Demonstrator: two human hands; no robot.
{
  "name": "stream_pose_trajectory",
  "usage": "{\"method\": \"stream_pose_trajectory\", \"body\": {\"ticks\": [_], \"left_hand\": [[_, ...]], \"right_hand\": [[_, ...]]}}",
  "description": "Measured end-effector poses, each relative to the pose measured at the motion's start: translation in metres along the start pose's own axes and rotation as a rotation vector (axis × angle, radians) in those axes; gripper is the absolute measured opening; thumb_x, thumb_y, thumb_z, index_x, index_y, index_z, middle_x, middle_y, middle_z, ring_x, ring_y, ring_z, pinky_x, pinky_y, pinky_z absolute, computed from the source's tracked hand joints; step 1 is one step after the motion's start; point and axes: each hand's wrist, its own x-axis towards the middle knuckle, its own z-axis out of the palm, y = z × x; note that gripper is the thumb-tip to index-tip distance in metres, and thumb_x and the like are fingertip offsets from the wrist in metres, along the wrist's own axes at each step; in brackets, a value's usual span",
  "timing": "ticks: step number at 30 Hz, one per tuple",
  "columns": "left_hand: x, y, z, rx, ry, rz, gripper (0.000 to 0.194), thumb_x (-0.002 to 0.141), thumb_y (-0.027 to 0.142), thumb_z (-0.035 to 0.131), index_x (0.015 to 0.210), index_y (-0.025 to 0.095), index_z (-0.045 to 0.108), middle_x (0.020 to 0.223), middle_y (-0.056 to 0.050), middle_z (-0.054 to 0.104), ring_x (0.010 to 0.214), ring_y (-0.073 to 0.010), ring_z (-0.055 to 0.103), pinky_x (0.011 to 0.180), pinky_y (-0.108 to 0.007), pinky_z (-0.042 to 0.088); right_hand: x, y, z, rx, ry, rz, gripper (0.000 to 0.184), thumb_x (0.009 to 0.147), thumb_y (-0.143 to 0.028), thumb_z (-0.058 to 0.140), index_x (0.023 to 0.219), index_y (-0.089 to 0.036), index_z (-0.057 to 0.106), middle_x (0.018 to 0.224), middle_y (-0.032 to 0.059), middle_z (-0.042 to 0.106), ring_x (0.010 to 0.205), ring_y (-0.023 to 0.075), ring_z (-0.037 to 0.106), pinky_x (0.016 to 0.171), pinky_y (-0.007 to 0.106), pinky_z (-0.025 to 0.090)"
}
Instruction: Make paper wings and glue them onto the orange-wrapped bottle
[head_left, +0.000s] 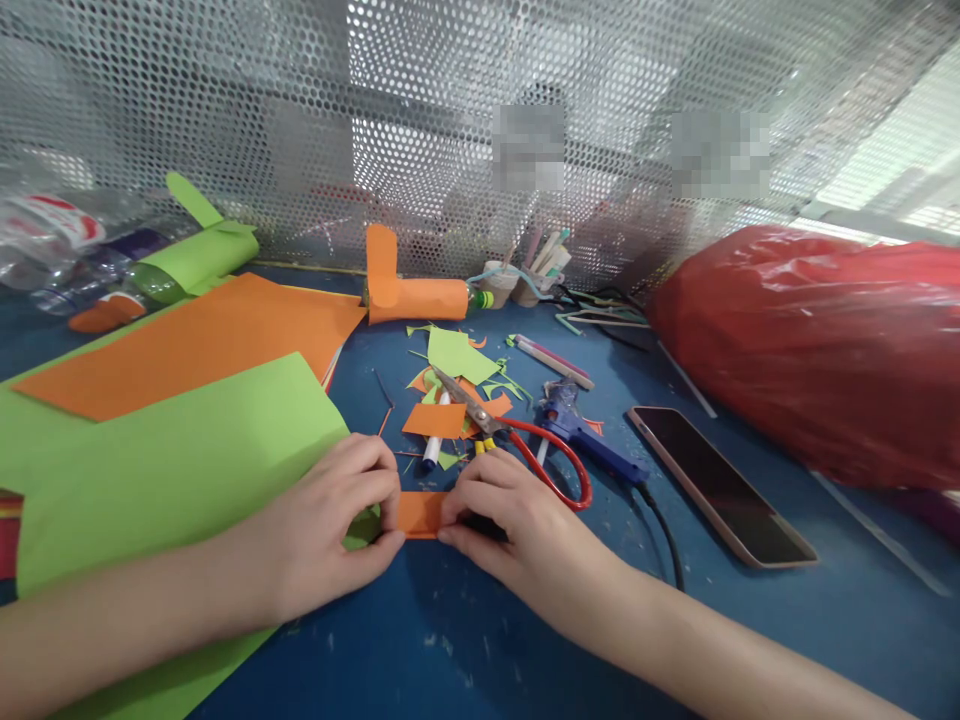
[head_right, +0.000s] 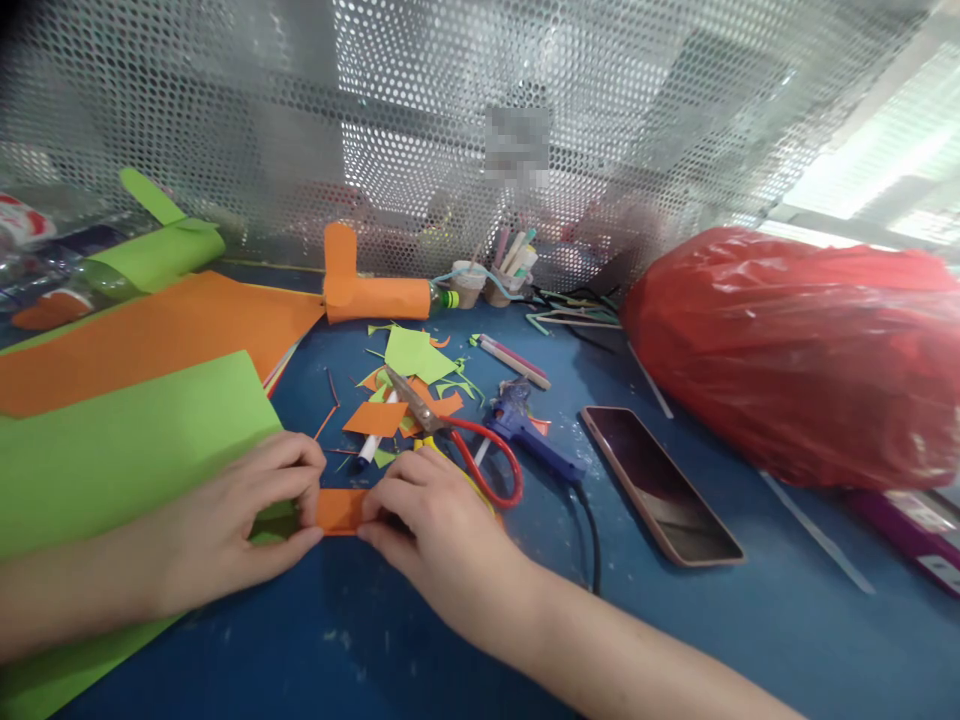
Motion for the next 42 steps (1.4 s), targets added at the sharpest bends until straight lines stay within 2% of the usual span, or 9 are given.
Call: {"method": "stream_pose_trajectory", "body": {"ticks": [4,8,11,14,17,20,29,38,42], "left_hand": [[-0.001,-0.002,-0.003,-0.039,-0.047,0.03,0.012,0.088,0.012,0.051,0.089,0.023,0.053,0.098,0.0,0.049,0.097,-0.0194,0.048,0.084,-0.032,0.041],[-0.001,-0.005,-0.007,-0.04,-0.076,0.1,0.015,0.091,0.013,0.049,0.086,0.023,0.058,0.096,-0.001,0.048,0.095,-0.0192,0.048,0.082,-0.031,0.041],[-0.001,-0.006,-0.006,-0.032,-0.071,0.138,0.015,0.091,0.012,0.051,0.087,0.022,0.06,0.094,-0.001,0.049,0.093,-0.0187,0.049,0.08,-0.03,0.042],[-0.002,-0.004,-0.004,-0.025,-0.018,0.175,0.017,0.089,0.008,0.051,0.086,0.02,0.062,0.091,-0.002,0.05,0.091,-0.018,0.05,0.081,-0.03,0.042],[-0.003,-0.002,-0.002,-0.021,0.029,0.21,0.016,0.088,0.006,0.053,0.086,0.019,0.064,0.089,-0.002,0.052,0.092,-0.0182,0.051,0.084,-0.032,0.041],[-0.002,-0.005,-0.002,-0.026,0.019,0.229,0.011,0.089,0.01,0.058,0.087,0.018,0.065,0.089,-0.003,0.056,0.094,-0.0189,0.052,0.087,-0.033,0.042],[0.002,-0.009,-0.004,-0.025,-0.029,0.221,0.013,0.094,0.016,0.053,0.087,0.019,0.062,0.087,-0.002,0.061,0.093,-0.0197,0.053,0.085,-0.034,0.044],[-0.001,-0.006,-0.005,0.048,-0.116,0.311,0.015,0.098,0.011,0.042,0.095,0.018,0.056,0.091,-0.004,0.058,0.094,-0.0198,0.048,0.087,-0.034,0.042],[-0.002,-0.006,-0.004,0.018,-0.072,0.321,0.018,0.098,0.01,0.041,0.096,0.017,0.058,0.088,-0.005,0.055,0.092,-0.0201,0.046,0.085,-0.033,0.043]], "right_hand": [[0.001,0.0,0.0,0.005,-0.013,0.033,0.012,0.085,-0.008,0.067,0.08,-0.018,0.062,0.085,0.0013,0.06,0.085,0.0174,0.056,0.078,0.029,0.045],[0.001,-0.001,0.0,-0.01,-0.021,0.026,0.014,0.084,-0.006,0.067,0.082,-0.018,0.06,0.086,0.0011,0.061,0.085,0.0177,0.055,0.077,0.029,0.044],[0.0,-0.001,0.0,-0.055,-0.018,-0.053,0.012,0.089,-0.007,0.06,0.085,-0.019,0.06,0.086,0.0013,0.061,0.083,0.0174,0.054,0.078,0.031,0.043],[0.0,-0.003,0.0,-0.145,-0.023,-0.166,0.015,0.095,-0.01,0.051,0.087,-0.017,0.062,0.084,0.0036,0.062,0.08,0.0181,0.053,0.079,0.033,0.043],[-0.001,-0.005,-0.003,-0.233,-0.038,-0.251,0.019,0.096,-0.012,0.048,0.089,-0.015,0.065,0.082,0.0051,0.062,0.078,0.0189,0.052,0.078,0.033,0.043],[-0.002,-0.007,-0.005,-0.276,-0.037,-0.285,0.02,0.096,-0.012,0.048,0.089,-0.014,0.067,0.08,0.0049,0.061,0.075,0.0184,0.05,0.076,0.032,0.044],[0.0,-0.002,-0.001,-0.223,0.002,-0.24,0.018,0.097,-0.016,0.05,0.093,-0.015,0.067,0.083,0.0048,0.067,0.08,0.0181,0.057,0.078,0.032,0.046],[-0.001,-0.006,-0.003,-0.291,-0.034,-0.252,0.024,0.1,-0.018,0.045,0.087,-0.016,0.065,0.08,0.0051,0.066,0.079,0.0185,0.057,0.083,0.035,0.046],[0.0,-0.006,-0.004,-0.273,-0.016,-0.229,0.017,0.097,-0.017,0.051,0.087,-0.016,0.064,0.076,0.003,0.063,0.075,0.0178,0.056,0.079,0.033,0.045]]}}
